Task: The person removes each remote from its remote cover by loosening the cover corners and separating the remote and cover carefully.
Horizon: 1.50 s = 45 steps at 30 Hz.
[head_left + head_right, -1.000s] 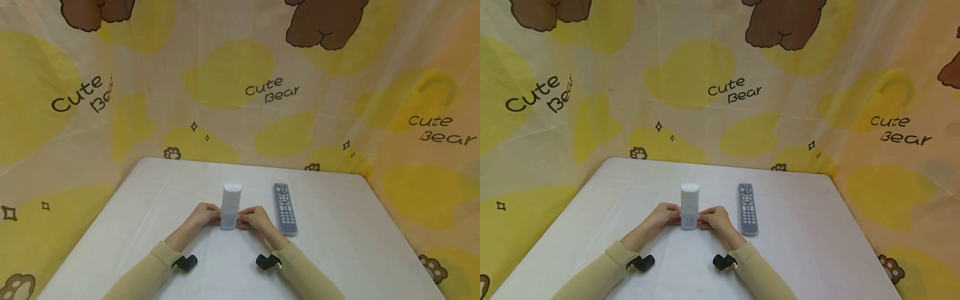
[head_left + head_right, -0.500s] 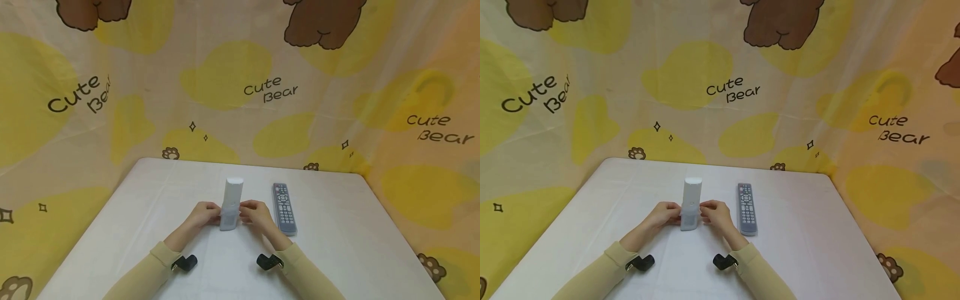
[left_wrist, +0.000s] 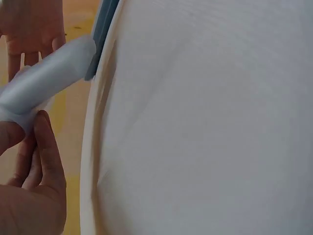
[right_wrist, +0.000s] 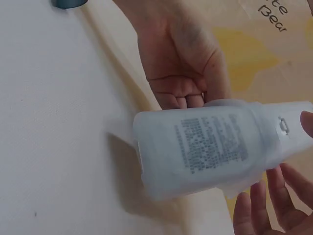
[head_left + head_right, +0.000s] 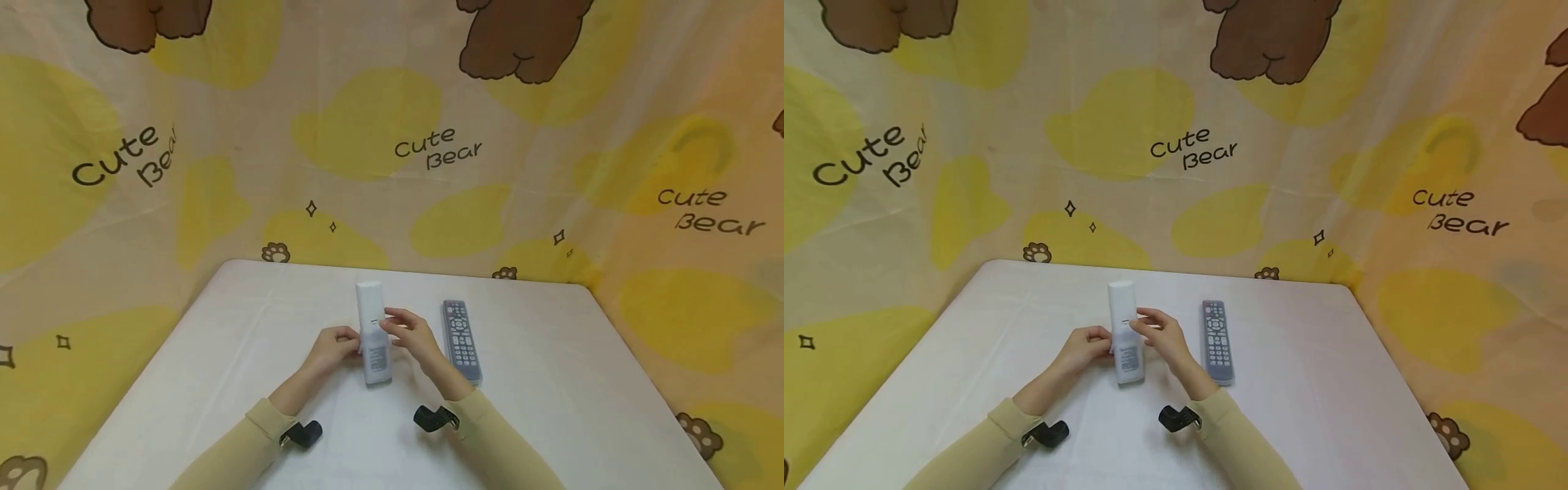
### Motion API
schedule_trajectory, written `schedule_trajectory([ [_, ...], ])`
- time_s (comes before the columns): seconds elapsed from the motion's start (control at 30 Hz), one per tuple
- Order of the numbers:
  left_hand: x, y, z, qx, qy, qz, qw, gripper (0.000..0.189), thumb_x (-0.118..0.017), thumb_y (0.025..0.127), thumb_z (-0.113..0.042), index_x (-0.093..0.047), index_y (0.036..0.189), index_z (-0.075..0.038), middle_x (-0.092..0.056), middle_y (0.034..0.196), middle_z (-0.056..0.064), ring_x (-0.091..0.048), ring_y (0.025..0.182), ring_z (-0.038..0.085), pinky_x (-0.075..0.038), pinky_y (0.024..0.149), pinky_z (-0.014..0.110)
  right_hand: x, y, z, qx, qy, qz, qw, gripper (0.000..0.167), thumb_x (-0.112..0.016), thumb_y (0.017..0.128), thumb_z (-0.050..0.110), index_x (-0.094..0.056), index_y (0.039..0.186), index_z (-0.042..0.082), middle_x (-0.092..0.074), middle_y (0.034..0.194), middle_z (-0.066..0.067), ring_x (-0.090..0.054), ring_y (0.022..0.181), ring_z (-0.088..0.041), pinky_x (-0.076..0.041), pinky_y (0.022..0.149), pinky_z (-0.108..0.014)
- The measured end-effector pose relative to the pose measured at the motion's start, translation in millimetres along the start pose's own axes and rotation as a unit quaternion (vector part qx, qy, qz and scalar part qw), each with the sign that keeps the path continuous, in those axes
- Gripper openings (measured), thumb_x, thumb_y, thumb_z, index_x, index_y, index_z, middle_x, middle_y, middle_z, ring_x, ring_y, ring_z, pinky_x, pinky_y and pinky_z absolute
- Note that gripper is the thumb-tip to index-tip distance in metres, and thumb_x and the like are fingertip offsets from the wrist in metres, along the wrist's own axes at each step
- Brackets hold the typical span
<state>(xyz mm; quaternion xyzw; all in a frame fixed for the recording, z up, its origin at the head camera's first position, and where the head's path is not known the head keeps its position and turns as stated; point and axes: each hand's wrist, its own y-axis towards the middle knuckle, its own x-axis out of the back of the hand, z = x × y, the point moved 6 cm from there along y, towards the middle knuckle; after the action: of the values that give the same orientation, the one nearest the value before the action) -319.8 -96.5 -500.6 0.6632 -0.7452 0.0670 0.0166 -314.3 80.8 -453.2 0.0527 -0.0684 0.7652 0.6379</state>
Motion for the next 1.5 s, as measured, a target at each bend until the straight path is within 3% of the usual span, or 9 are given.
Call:
schedule_trajectory([
  [0.17, 2.3, -2.2, -10.2, 0.010, -0.002, -0.001, 0.9999, 0.010, -0.060, 0.082, 0.000, -0.065, 0.088, 0.006, -0.071, 0.084, 0.012, -0.066, 0.073, 0.014, -0.058, 0.075, 0.036, -2, 5.2, 10, 0.009, -0.012, -0.013, 0.9998, 0.043, -0.065, 0.087, 0.039, -0.063, 0.119, 0.010, -0.061, 0.117, -0.009, -0.057, 0.109, -0.023, -0.053, 0.089, -0.038],
  [0.37, 4.6, -16.6, -31.9, 0.020, -0.015, -0.011, 0.9996, 0.012, -0.062, 0.084, -0.002, -0.064, 0.089, 0.009, -0.071, 0.085, 0.013, -0.067, 0.074, 0.016, -0.057, 0.078, 0.041, -5, 9.9, 21, 0.014, -0.023, -0.014, 0.9996, 0.041, -0.066, 0.087, 0.040, -0.064, 0.114, 0.009, -0.063, 0.116, -0.009, -0.057, 0.108, -0.022, -0.052, 0.091, -0.039],
  [0.67, 11.3, 0.5, -13.2, 0.003, -0.071, -0.057, 0.9958, 0.011, -0.066, 0.083, -0.001, -0.063, 0.088, 0.009, -0.069, 0.078, 0.008, -0.067, 0.074, 0.016, -0.058, 0.075, 0.038, -2, 6.9, 30, 0.027, -0.008, -0.025, 0.9993, 0.046, -0.066, 0.089, 0.032, -0.057, 0.125, 0.005, -0.062, 0.121, -0.013, -0.056, 0.110, -0.023, -0.050, 0.092, -0.040],
  [1.0, 12.9, -3.7, -19.8, -0.016, -0.115, -0.081, 0.9900, 0.010, -0.063, 0.084, 0.002, -0.061, 0.090, 0.010, -0.069, 0.081, 0.008, -0.069, 0.075, 0.017, -0.059, 0.075, 0.037, 3, 6.2, 28, 0.040, -0.009, -0.064, 0.9971, 0.048, -0.072, 0.083, 0.037, -0.060, 0.121, 0.010, -0.063, 0.118, -0.008, -0.058, 0.106, -0.023, -0.052, 0.088, -0.036],
  [1.23, 14.4, -3.9, -22.5, -0.027, -0.135, -0.093, 0.9861, 0.015, -0.062, 0.085, 0.004, -0.059, 0.095, 0.014, -0.071, 0.086, 0.014, -0.069, 0.075, 0.015, -0.059, 0.072, 0.034, 7, 3.9, 29, 0.052, 0.016, -0.084, 0.9950, 0.044, -0.073, 0.082, 0.033, -0.061, 0.115, 0.007, -0.063, 0.114, -0.010, -0.059, 0.102, -0.022, -0.056, 0.081, -0.031],
  [1.5, 15.5, -5.9, -26.5, -0.048, -0.161, -0.106, 0.9800, 0.018, -0.061, 0.084, 0.008, -0.057, 0.097, 0.019, -0.070, 0.082, 0.011, -0.068, 0.074, 0.015, -0.059, 0.071, 0.033, 10, 1.1, 28, 0.057, 0.029, -0.092, 0.9937, 0.043, -0.074, 0.081, 0.029, -0.060, 0.114, 0.004, -0.061, 0.114, -0.013, -0.060, 0.103, -0.023, -0.057, 0.081, -0.032],
])
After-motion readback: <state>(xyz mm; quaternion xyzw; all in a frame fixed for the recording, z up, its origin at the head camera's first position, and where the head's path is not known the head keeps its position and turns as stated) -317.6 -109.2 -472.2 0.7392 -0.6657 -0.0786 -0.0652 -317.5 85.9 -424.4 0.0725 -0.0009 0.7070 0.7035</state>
